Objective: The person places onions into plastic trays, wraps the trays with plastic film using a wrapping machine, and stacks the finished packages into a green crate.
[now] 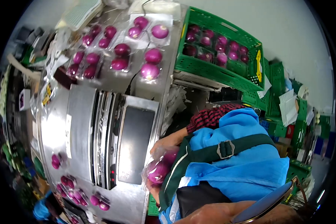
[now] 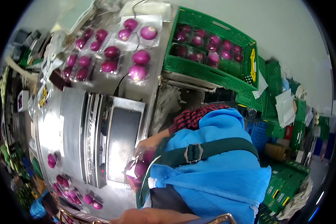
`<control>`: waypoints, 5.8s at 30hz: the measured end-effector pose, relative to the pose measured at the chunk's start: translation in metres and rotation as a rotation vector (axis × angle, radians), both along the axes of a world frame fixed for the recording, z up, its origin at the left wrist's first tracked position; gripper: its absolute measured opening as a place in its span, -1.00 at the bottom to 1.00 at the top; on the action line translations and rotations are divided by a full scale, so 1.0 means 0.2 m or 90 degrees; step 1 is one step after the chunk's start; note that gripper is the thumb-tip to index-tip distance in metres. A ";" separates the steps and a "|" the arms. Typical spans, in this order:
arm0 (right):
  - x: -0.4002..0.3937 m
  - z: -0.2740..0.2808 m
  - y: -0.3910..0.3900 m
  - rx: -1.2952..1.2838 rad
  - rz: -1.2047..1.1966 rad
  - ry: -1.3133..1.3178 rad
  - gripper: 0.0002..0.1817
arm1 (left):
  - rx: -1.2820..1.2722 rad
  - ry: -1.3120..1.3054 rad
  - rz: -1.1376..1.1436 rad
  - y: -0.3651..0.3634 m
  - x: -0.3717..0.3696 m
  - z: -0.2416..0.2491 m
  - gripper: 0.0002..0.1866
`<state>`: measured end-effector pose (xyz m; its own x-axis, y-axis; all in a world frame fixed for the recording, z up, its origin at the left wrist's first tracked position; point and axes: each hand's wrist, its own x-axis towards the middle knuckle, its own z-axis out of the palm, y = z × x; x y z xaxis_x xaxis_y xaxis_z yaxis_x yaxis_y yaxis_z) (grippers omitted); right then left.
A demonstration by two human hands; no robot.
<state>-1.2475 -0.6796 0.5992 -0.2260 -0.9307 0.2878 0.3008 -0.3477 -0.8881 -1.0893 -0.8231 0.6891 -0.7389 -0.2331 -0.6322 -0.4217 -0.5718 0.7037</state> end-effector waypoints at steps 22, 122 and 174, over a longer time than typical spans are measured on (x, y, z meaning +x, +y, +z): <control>-0.39 0.00 2.65 0.278 -1.124 -0.592 -0.36 | 0.011 0.064 -0.705 0.95 -1.10 -0.20 -0.42; -1.38 0.44 -1.43 0.316 -0.097 0.735 -0.66 | -0.839 0.128 -0.055 -1.64 -1.06 -0.13 -0.53; 0.05 -0.02 0.03 0.377 0.069 -0.398 -0.91 | -0.605 0.295 -0.356 -0.05 0.00 -0.38 -0.53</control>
<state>-1.2383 -0.6745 0.5946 -0.0826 -0.9135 -0.3983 0.7991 0.1781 -0.5742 -1.0883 -0.8335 0.6124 -0.9989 -0.0372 -0.0275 -0.0411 0.4408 0.8967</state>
